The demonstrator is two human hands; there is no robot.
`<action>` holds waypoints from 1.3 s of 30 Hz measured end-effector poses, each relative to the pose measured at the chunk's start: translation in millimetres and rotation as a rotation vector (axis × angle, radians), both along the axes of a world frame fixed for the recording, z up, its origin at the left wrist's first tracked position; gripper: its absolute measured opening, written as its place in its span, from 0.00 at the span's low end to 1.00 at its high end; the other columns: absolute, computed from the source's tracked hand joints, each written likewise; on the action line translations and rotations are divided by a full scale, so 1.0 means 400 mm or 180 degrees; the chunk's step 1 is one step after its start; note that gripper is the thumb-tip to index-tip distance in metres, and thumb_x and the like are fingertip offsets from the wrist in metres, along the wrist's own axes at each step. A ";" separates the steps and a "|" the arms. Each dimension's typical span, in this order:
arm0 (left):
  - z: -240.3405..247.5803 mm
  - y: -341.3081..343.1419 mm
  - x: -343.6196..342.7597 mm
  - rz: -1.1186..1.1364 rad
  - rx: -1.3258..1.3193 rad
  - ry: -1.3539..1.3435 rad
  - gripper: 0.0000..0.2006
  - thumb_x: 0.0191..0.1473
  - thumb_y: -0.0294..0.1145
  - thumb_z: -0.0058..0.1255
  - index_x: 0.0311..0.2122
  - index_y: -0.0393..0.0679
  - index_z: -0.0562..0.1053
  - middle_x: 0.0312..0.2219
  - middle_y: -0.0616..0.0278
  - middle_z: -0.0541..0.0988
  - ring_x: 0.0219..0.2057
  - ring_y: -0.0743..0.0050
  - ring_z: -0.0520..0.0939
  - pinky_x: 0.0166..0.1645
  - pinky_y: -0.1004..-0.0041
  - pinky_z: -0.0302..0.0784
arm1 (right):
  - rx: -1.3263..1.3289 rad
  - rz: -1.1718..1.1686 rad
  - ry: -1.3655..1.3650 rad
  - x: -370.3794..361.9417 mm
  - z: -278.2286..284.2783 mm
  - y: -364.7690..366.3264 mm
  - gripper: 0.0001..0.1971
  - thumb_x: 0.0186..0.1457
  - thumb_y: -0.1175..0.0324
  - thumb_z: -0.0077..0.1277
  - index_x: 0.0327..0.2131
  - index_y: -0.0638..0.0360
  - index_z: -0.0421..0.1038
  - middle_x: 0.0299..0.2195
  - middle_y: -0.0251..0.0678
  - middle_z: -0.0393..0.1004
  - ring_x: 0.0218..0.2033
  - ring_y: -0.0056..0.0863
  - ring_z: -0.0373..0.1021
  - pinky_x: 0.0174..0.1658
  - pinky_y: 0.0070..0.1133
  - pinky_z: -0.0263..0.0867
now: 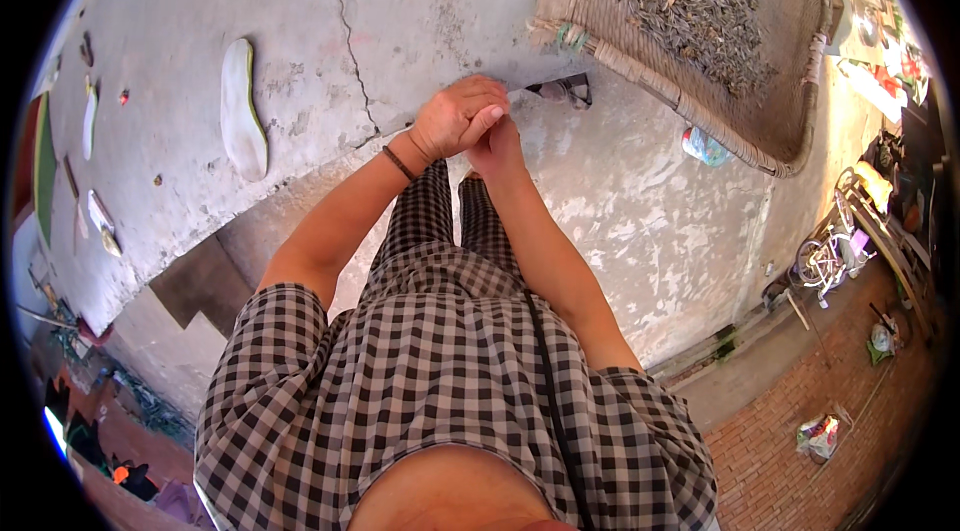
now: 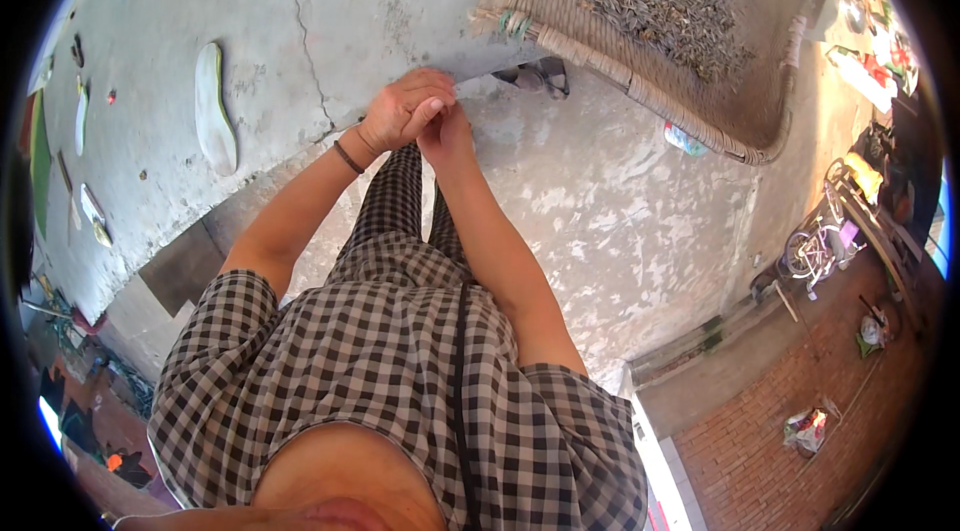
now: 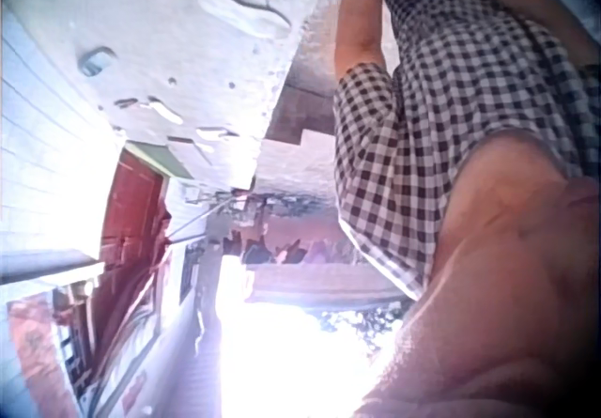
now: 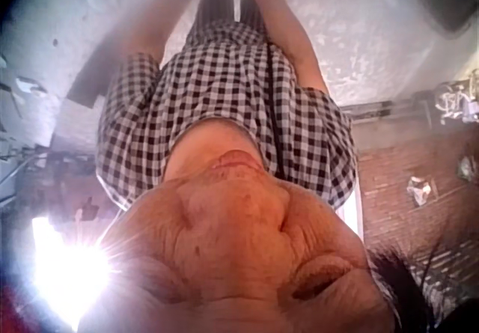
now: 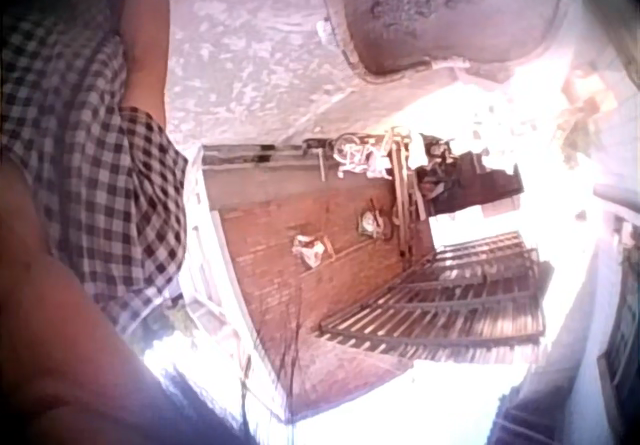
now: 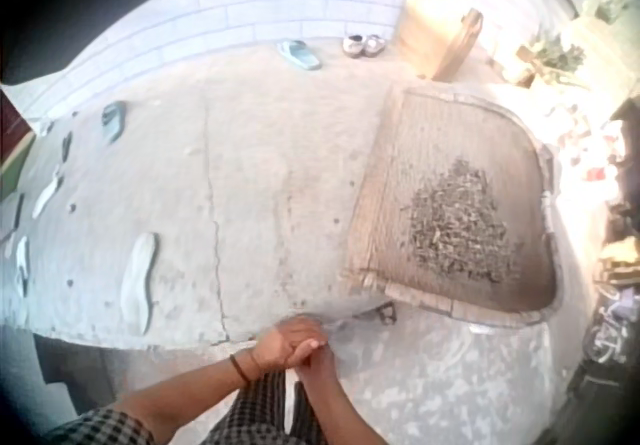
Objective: The person scoops sunflower seeds into a wooden box and a woven tray, then shakes the tray and sorts through the seeds by hand on a concrete surface.
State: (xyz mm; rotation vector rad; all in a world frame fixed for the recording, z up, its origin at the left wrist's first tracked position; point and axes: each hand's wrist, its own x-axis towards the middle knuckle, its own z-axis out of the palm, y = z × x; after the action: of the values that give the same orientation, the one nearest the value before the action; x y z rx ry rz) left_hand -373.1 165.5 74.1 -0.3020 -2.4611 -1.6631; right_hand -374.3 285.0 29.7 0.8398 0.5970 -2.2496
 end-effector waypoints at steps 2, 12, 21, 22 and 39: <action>0.001 0.027 0.027 0.0054 0.0000 -0.0004 0.12 0.58 0.34 0.44 0.32 0.37 0.75 0.34 0.54 0.78 0.40 0.52 0.77 0.49 0.62 0.73 | 0.1190 0.1051 0.1984 0.028 -0.054 0.035 0.11 0.63 0.62 0.38 0.42 0.57 0.65 0.36 0.30 0.69 0.39 0.22 0.68 0.45 0.20 0.66; 0.104 0.070 0.199 0.0252 0.0627 -0.0632 0.09 0.59 0.30 0.45 0.32 0.37 0.75 0.32 0.55 0.79 0.37 0.58 0.79 0.44 0.68 0.75 | 0.0242 -0.0038 -0.0654 -0.004 -0.093 0.030 0.07 0.56 0.71 0.42 0.32 0.66 0.66 0.31 0.40 0.71 0.35 0.34 0.69 0.41 0.26 0.72; 0.120 -0.177 0.346 0.0194 0.0361 -0.1987 0.12 0.59 0.33 0.46 0.33 0.35 0.77 0.30 0.56 0.81 0.32 0.70 0.80 0.39 0.73 0.74 | 0.0439 0.0530 0.0074 -0.085 0.211 0.232 0.11 0.62 0.68 0.39 0.36 0.67 0.68 0.36 0.43 0.72 0.37 0.33 0.71 0.41 0.26 0.73; 0.123 -0.198 0.341 0.0195 0.0263 -0.2046 0.12 0.59 0.33 0.46 0.33 0.35 0.77 0.30 0.57 0.81 0.32 0.71 0.80 0.39 0.74 0.74 | 0.0463 0.0458 0.0318 -0.137 0.269 0.238 0.11 0.62 0.67 0.40 0.38 0.67 0.68 0.36 0.44 0.72 0.37 0.33 0.72 0.41 0.25 0.74; 0.090 -0.197 0.184 0.0246 0.0159 -0.2149 0.11 0.59 0.33 0.47 0.36 0.37 0.76 0.27 0.61 0.80 0.30 0.78 0.78 0.35 0.77 0.72 | 0.7198 0.3283 0.4594 -0.365 0.465 0.520 0.21 0.47 0.62 0.58 0.45 0.56 0.69 0.44 0.38 0.72 0.50 0.37 0.65 0.54 0.33 0.55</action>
State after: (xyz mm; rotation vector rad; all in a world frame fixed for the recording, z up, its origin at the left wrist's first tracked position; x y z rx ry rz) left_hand -299.7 86.7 110.2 0.4325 -2.8052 -2.0367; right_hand -520.4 492.9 215.7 -0.6673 3.0986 0.0634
